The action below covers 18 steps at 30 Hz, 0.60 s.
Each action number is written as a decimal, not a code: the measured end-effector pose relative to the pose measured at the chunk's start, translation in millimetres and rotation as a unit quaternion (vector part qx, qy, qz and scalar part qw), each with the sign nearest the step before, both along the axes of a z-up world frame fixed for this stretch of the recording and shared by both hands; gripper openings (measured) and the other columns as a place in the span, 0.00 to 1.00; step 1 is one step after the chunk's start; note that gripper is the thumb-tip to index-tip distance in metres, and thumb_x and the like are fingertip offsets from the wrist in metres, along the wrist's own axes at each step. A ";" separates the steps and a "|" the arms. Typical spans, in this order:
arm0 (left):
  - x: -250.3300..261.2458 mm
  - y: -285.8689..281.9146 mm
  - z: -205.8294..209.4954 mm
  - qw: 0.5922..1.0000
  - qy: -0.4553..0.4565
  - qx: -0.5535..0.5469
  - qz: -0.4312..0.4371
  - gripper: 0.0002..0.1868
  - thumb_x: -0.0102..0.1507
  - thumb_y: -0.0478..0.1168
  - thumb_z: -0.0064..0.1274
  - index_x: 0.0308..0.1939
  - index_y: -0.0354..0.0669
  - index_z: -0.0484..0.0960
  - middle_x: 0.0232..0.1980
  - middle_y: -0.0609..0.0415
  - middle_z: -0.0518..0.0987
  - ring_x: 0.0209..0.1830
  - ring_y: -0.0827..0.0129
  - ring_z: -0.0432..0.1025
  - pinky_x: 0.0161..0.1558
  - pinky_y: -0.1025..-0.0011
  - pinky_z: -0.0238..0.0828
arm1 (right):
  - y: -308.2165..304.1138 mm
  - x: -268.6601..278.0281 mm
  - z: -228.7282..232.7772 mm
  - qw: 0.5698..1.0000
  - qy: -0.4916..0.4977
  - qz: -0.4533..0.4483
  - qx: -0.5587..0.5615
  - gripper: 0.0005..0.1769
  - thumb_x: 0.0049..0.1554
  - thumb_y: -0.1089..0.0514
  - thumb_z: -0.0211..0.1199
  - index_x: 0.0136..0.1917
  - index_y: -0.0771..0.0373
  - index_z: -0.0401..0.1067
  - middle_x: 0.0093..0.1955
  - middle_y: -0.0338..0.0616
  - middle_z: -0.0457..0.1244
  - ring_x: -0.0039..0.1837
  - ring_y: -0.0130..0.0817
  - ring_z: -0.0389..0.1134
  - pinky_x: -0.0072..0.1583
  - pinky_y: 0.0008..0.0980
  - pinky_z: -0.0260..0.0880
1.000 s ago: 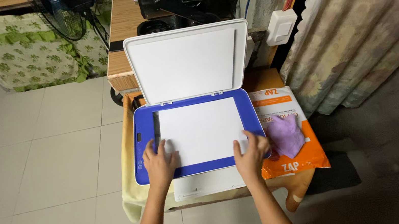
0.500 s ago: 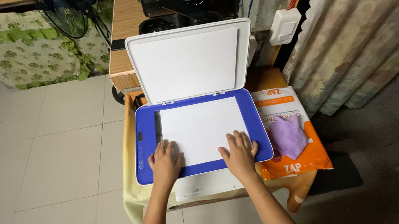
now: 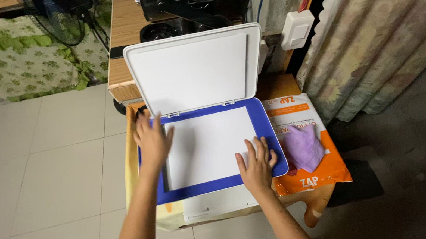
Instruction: The person wipes the lid and body of an HP printer with a purple cloth, opens the scanner lid to place a sheet of paper on the glass, closes the lid, and wipes the printer again before pulling a sheet from the front output slot.
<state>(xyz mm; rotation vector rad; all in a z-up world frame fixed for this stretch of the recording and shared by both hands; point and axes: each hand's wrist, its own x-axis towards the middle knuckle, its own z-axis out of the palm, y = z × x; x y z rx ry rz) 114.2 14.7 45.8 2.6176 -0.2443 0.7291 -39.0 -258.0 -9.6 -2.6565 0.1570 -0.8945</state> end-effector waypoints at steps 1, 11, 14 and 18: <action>13.4 0.9 13.3 1.000 -0.003 -0.013 -0.015 0.36 0.61 0.51 0.62 0.72 0.48 0.69 0.76 0.33 0.60 0.76 0.36 0.52 0.68 0.33 0.48 | 1.2 0.2 0.2 1.000 -0.002 0.000 -0.006 0.31 0.63 0.39 0.55 0.71 0.60 0.65 0.74 0.53 0.55 0.80 0.51 0.49 0.72 0.61 0.42; 125.3 -21.5 132.1 0.996 -0.081 -0.019 -0.015 0.44 0.67 0.54 0.61 0.80 0.42 0.58 0.83 0.37 0.51 0.81 0.37 0.42 0.73 0.34 0.42 | 1.8 -1.0 9.3 0.999 -0.028 0.005 0.019 0.27 0.62 0.43 0.57 0.68 0.61 0.68 0.72 0.54 0.58 0.79 0.51 0.52 0.72 0.57 0.44; 142.2 -21.6 149.1 1.000 -0.021 -0.009 -0.003 0.43 0.68 0.57 0.55 0.80 0.43 0.56 0.82 0.37 0.48 0.81 0.38 0.38 0.71 0.32 0.37 | 1.4 -2.2 12.2 1.000 -0.020 0.007 0.020 0.27 0.62 0.43 0.57 0.67 0.62 0.68 0.71 0.54 0.58 0.78 0.52 0.53 0.72 0.57 0.44; 143.7 -19.1 149.7 0.999 0.029 0.031 0.009 0.40 0.71 0.60 0.49 0.79 0.43 0.57 0.83 0.38 0.50 0.83 0.39 0.38 0.71 0.32 0.37 | 1.0 -1.6 14.0 0.999 -0.017 0.006 0.030 0.26 0.62 0.44 0.58 0.66 0.61 0.69 0.70 0.54 0.59 0.77 0.52 0.53 0.71 0.58 0.45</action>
